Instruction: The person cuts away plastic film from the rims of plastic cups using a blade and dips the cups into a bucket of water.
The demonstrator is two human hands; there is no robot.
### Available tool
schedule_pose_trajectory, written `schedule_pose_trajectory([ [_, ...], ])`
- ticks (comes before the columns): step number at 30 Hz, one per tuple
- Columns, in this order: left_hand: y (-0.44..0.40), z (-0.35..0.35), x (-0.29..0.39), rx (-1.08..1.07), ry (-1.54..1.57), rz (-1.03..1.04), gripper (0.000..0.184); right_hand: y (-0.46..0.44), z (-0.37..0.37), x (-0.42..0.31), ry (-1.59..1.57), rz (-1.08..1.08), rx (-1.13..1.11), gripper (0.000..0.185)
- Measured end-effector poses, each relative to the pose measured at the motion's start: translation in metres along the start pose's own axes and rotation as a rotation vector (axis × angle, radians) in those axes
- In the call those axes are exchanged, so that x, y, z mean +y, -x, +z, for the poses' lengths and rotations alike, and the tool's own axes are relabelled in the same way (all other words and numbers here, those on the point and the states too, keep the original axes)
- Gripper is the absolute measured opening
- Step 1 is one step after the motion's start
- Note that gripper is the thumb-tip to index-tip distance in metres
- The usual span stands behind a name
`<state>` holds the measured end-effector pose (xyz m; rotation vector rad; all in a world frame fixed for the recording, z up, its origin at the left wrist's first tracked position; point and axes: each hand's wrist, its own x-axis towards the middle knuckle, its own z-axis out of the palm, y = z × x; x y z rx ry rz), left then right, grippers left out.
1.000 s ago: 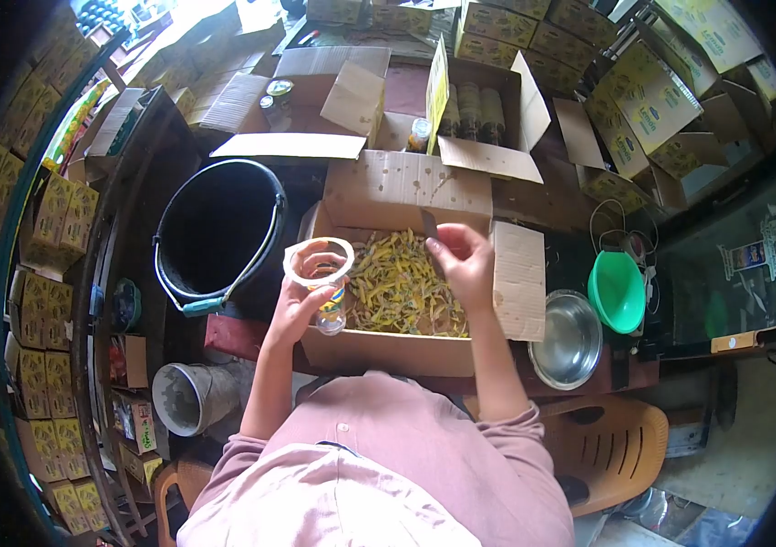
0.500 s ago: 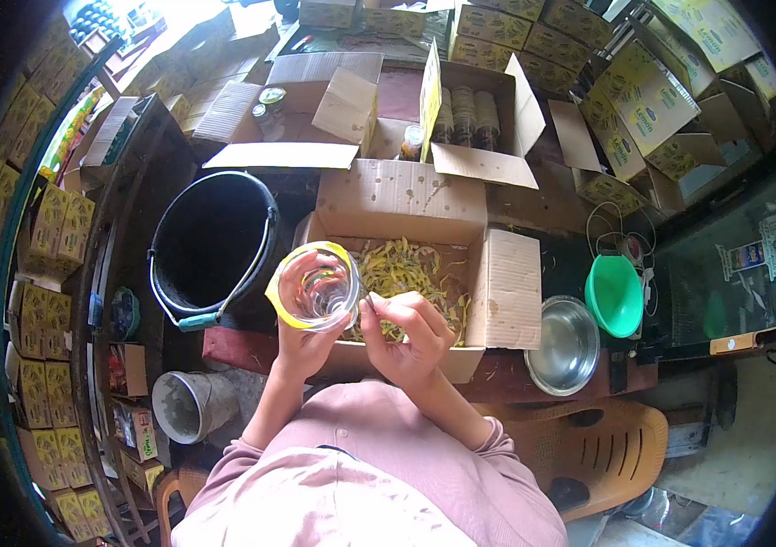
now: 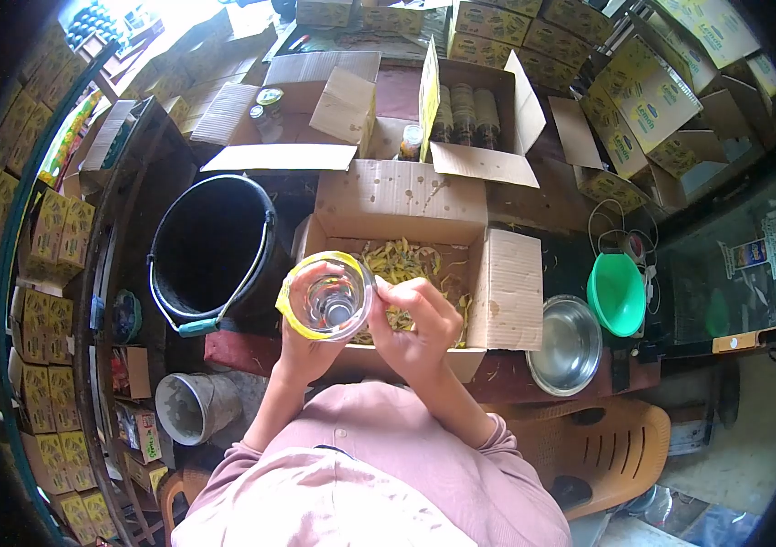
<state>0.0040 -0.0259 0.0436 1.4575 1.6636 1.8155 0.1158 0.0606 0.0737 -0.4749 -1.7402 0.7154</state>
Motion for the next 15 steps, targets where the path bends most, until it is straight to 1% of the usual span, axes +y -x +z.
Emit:
schedule_pose_trajectory([
  [2, 0.000, -0.004, -0.001, -0.043, 0.007, -0.029, 0.066, -0.002, -0.003, 0.002, -0.003, 0.008, -0.036, 0.016],
  [5, -0.005, -0.008, 0.006, -0.127, 0.048, -0.015, 0.066, -0.003, -0.005, 0.004, -0.033, -0.005, -0.053, 0.016],
  [8, -0.005, -0.006, 0.002, -0.164, 0.174, -0.026, 0.066, -0.007, -0.007, 0.006, -0.091, 0.006, -0.063, 0.016],
  [12, -0.008, -0.006, -0.002, -0.176, 0.338, -0.132, 0.066, -0.011, -0.010, 0.006, -0.125, 0.050, -0.084, 0.015],
  [15, -0.012, -0.009, -0.003, -0.275, 0.283, -0.079, 0.066, -0.012, -0.010, 0.006, -0.129, 0.059, -0.091, 0.015],
])
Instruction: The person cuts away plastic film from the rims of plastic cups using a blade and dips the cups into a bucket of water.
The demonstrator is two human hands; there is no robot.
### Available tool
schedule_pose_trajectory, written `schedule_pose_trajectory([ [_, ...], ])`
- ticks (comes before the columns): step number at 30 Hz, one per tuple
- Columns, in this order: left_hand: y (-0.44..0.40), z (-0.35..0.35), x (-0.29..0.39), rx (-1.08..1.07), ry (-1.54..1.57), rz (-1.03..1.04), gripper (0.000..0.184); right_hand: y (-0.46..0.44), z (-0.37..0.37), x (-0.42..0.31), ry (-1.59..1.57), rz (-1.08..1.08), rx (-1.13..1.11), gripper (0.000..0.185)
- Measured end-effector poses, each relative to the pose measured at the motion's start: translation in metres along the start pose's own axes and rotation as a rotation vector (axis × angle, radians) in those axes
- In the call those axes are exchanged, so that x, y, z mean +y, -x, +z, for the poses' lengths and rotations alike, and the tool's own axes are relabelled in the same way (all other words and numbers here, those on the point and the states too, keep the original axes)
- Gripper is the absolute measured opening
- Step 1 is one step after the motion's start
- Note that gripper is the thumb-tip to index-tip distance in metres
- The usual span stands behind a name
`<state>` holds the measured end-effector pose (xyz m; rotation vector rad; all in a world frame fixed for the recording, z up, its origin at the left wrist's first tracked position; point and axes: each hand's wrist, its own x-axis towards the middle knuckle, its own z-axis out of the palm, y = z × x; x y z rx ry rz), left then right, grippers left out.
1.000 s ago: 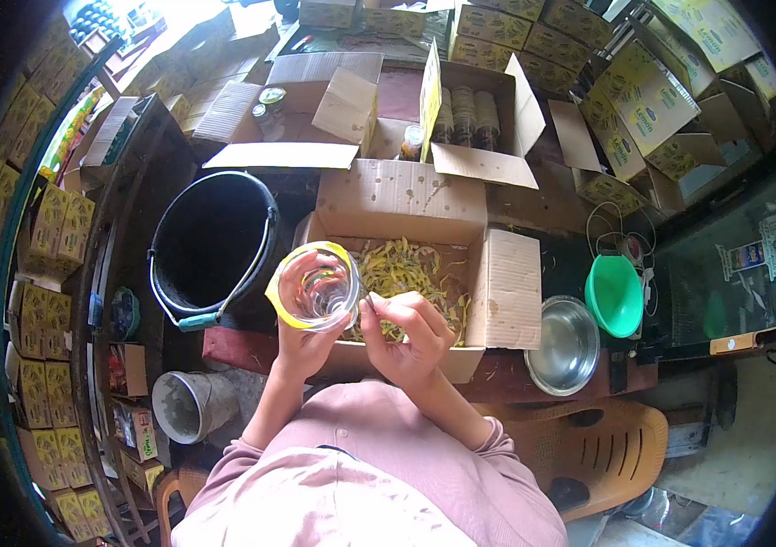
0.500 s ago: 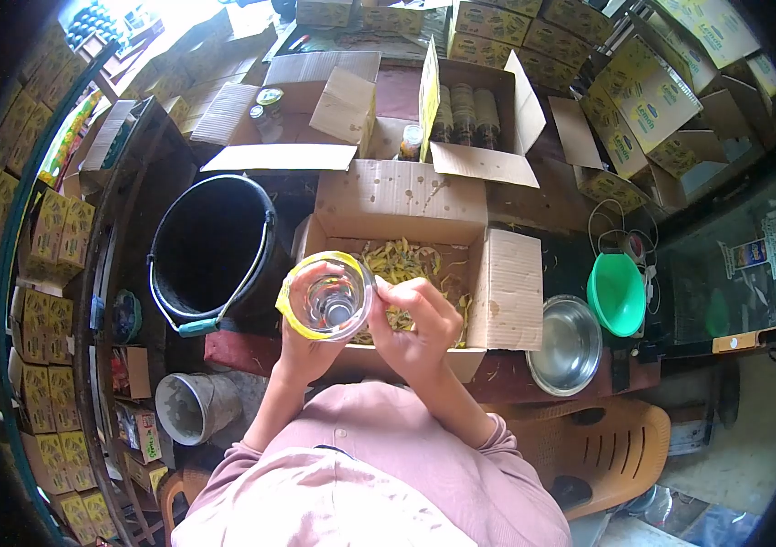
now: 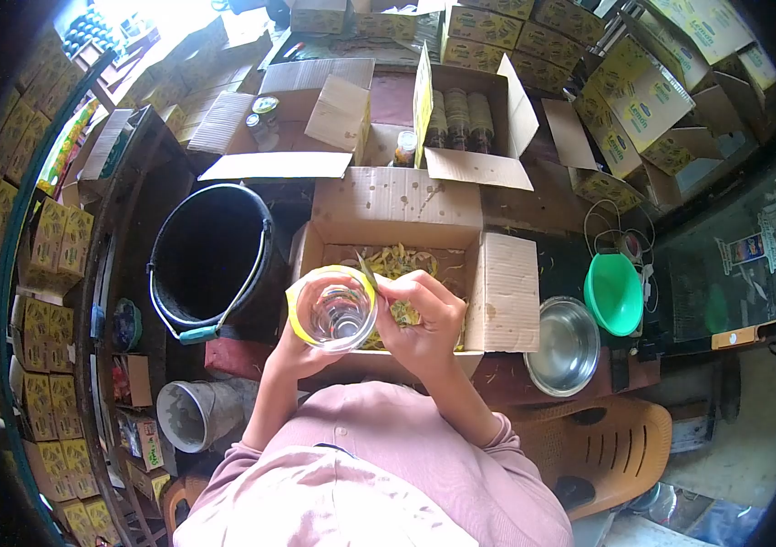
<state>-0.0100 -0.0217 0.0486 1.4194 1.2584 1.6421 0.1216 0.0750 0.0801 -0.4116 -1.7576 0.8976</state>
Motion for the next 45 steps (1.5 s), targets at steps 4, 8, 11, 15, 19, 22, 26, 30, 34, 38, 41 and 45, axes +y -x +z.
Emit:
schedule_pose_trajectory([
  [4, 0.001, 0.001, -0.008, 0.018, 0.111, -0.012, 0.073, 0.000, 0.000, 0.000, -0.046, 0.024, 0.000, 0.014],
  [8, 0.005, 0.009, -0.014, 0.081, 0.240, -0.021, 0.079, 0.003, 0.002, -0.001, -0.020, 0.038, 0.013, 0.014],
  [11, 0.007, 0.011, -0.026, 0.106, 0.256, 0.020, 0.079, 0.006, 0.003, -0.003, 0.004, 0.051, 0.017, 0.015],
  [15, 0.006, 0.011, -0.028, 0.126, 0.236, 0.035, 0.077, 0.006, 0.004, -0.007, 0.068, 0.046, 0.050, 0.014],
  [19, 0.005, 0.013, -0.024, 0.144, 0.278, 0.016, 0.074, 0.009, 0.003, -0.012, 0.127, 0.010, 0.059, 0.016],
  [22, 0.006, 0.013, -0.023, 0.138, 0.274, 0.002, 0.073, 0.011, 0.003, -0.012, 0.122, -0.013, 0.057, 0.017],
  [26, 0.008, 0.012, -0.022, 0.105, 0.163, 0.004, 0.070, 0.011, 0.002, -0.012, 0.184, -0.093, 0.071, 0.017],
  [30, 0.007, 0.011, -0.013, 0.090, 0.071, 0.056, 0.070, 0.010, 0.000, -0.011, 0.229, -0.130, 0.065, 0.016],
  [34, 0.008, 0.008, -0.013, 0.048, 0.058, 0.093, 0.069, 0.008, -0.003, -0.011, 0.231, -0.132, 0.027, 0.016],
  [38, 0.008, 0.004, -0.008, 0.022, -0.003, 0.081, 0.068, 0.007, -0.006, -0.009, 0.218, -0.127, -0.018, 0.016],
  [41, 0.011, -0.001, -0.013, 0.003, -0.051, 0.038, 0.067, 0.007, -0.006, -0.008, 0.220, -0.115, -0.050, 0.018],
  [45, 0.011, 0.004, -0.010, -0.051, 0.070, 0.013, 0.065, 0.005, -0.006, -0.008, 0.219, -0.082, -0.057, 0.018],
])
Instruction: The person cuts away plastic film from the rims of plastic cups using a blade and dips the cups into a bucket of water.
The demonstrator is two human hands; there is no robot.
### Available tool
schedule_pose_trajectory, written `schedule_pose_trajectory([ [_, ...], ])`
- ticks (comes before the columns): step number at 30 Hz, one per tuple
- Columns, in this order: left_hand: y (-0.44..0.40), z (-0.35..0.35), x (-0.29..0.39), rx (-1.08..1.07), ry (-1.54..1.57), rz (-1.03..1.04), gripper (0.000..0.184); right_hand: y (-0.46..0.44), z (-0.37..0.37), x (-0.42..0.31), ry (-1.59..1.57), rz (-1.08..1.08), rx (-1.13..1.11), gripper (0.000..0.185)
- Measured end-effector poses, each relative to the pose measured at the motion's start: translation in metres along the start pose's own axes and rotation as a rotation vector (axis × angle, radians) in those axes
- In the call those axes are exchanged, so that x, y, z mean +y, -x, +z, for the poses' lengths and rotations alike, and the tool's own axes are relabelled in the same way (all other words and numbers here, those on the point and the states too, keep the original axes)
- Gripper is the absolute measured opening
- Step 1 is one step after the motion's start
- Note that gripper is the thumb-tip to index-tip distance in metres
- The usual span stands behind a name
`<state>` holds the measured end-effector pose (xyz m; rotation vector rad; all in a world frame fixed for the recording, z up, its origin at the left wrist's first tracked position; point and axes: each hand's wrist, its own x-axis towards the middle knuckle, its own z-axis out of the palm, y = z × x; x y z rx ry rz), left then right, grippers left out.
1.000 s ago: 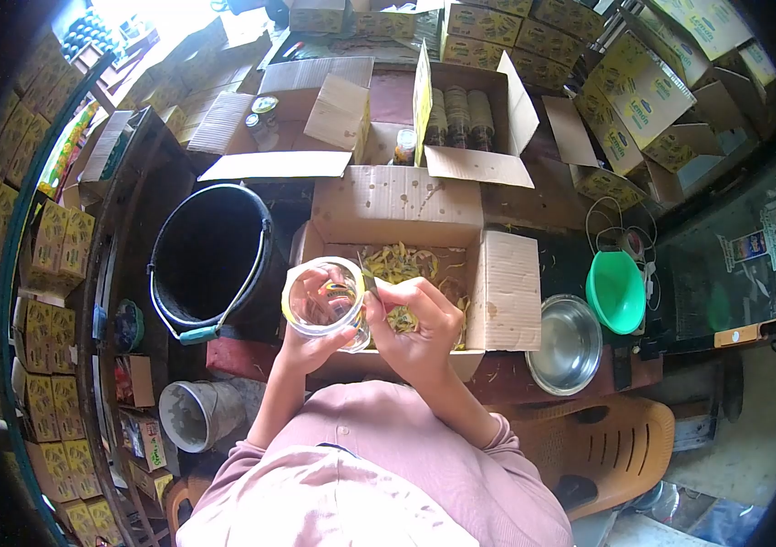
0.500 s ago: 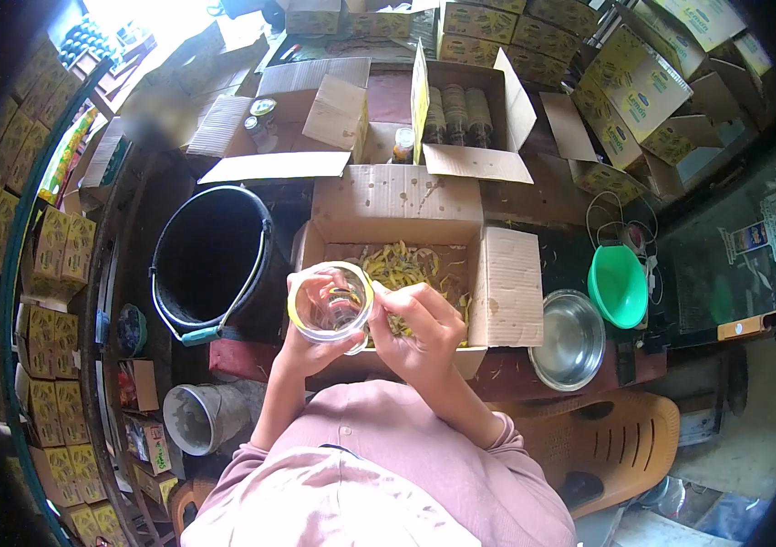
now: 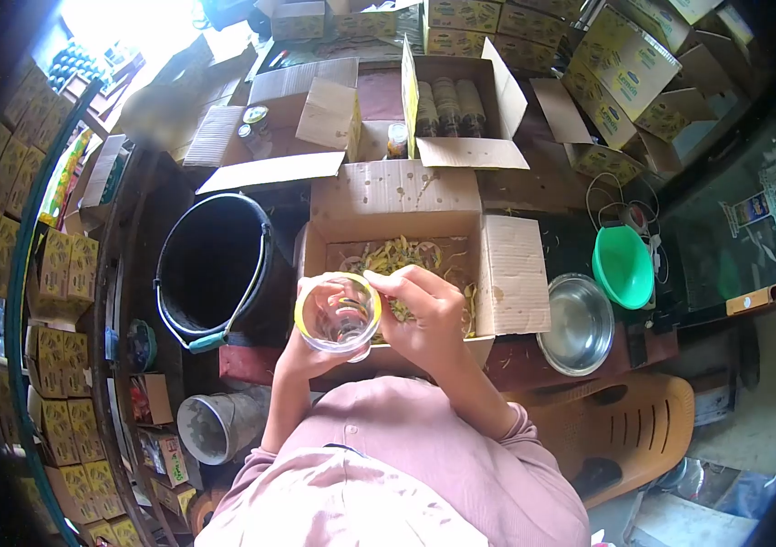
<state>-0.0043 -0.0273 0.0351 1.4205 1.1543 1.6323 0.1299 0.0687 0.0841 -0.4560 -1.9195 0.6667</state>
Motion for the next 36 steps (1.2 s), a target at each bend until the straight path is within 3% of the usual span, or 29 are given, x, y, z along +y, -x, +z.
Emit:
schedule_pose_trajectory([
  [4, -0.008, -0.002, -0.005, 0.023, -0.083, 0.005, 0.067, 0.000, 0.000, -0.003, -0.047, 0.075, 0.106, 0.017],
  [7, -0.005, 0.004, -0.005, 0.106, 0.136, -0.055, 0.066, 0.006, 0.003, -0.001, -0.099, 0.131, 0.166, 0.016],
  [21, -0.003, 0.012, -0.007, 0.110, 0.286, -0.007, 0.068, 0.014, 0.007, -0.016, 0.038, 0.051, 0.162, 0.019],
  [30, -0.002, 0.013, -0.007, 0.125, 0.001, 0.081, 0.067, 0.013, 0.006, -0.012, 0.116, -0.044, 0.181, 0.020],
  [36, 0.003, 0.008, -0.005, 0.077, -0.018, 0.038, 0.069, 0.007, 0.003, -0.008, 0.041, -0.009, 0.130, 0.020],
])
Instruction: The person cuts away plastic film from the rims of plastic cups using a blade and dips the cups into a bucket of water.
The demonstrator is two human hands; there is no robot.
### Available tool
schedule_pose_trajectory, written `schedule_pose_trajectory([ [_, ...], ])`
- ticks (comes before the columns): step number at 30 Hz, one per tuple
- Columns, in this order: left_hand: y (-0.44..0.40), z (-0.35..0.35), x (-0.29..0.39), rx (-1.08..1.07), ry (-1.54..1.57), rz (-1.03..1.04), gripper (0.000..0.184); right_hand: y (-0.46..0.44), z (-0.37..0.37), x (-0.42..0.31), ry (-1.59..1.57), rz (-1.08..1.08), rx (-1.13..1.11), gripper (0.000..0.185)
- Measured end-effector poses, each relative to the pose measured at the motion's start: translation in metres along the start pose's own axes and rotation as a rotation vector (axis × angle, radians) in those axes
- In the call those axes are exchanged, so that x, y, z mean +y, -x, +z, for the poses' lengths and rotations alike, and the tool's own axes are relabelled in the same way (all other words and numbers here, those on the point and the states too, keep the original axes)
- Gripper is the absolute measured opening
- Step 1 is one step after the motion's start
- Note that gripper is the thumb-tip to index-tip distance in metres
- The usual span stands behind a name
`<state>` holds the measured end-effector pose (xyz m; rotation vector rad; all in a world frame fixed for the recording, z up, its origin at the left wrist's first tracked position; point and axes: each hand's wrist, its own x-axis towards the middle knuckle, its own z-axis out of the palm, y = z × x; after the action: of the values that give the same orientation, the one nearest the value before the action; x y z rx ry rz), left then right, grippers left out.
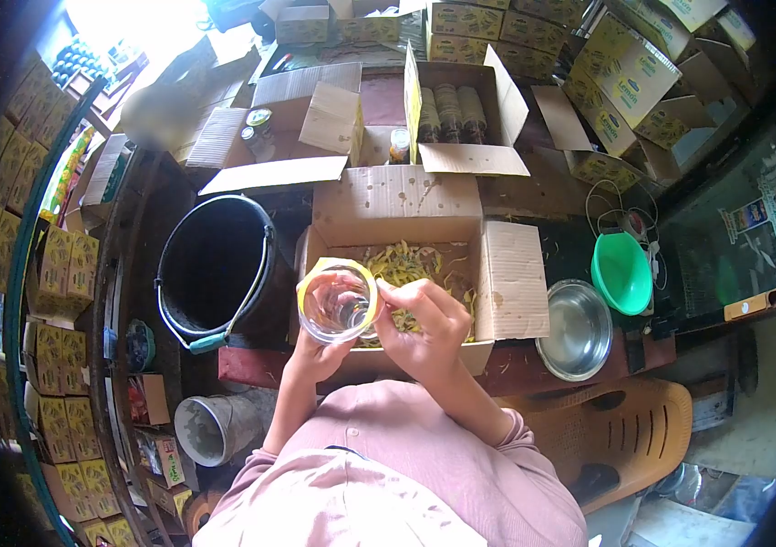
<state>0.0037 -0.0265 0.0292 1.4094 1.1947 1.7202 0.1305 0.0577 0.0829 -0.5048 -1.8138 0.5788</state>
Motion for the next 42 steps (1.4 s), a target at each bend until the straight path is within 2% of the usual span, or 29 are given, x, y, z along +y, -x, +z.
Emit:
schedule_pose_trajectory([
  [3, 0.004, -0.006, -0.006, -0.085, -0.146, -0.004, 0.069, -0.002, -0.002, 0.000, -0.074, 0.054, -0.028, 0.019],
  [7, 0.000, 0.003, 0.001, -0.020, 0.427, -0.076, 0.066, 0.001, -0.001, 0.006, -0.201, 0.150, 0.012, 0.016],
  [10, -0.002, 0.004, 0.001, -0.003, 0.452, -0.067, 0.068, 0.002, -0.002, -0.003, -0.228, 0.213, 0.047, 0.016],
  [16, -0.004, 0.005, 0.000, -0.003, 0.388, -0.039, 0.069, 0.006, -0.001, -0.010, -0.113, 0.068, 0.029, 0.016],
  [25, 0.000, 0.002, -0.003, -0.029, 0.304, -0.045, 0.065, 0.007, 0.002, -0.007, -0.032, 0.006, 0.054, 0.015],
  [40, 0.003, -0.011, -0.001, -0.090, 0.119, -0.076, 0.067, -0.002, 0.002, -0.004, 0.039, -0.070, 0.004, 0.016],
  [42, 0.003, -0.011, 0.001, -0.092, 0.117, -0.085, 0.068, -0.003, 0.002, -0.004, -0.043, 0.018, -0.002, 0.016],
])
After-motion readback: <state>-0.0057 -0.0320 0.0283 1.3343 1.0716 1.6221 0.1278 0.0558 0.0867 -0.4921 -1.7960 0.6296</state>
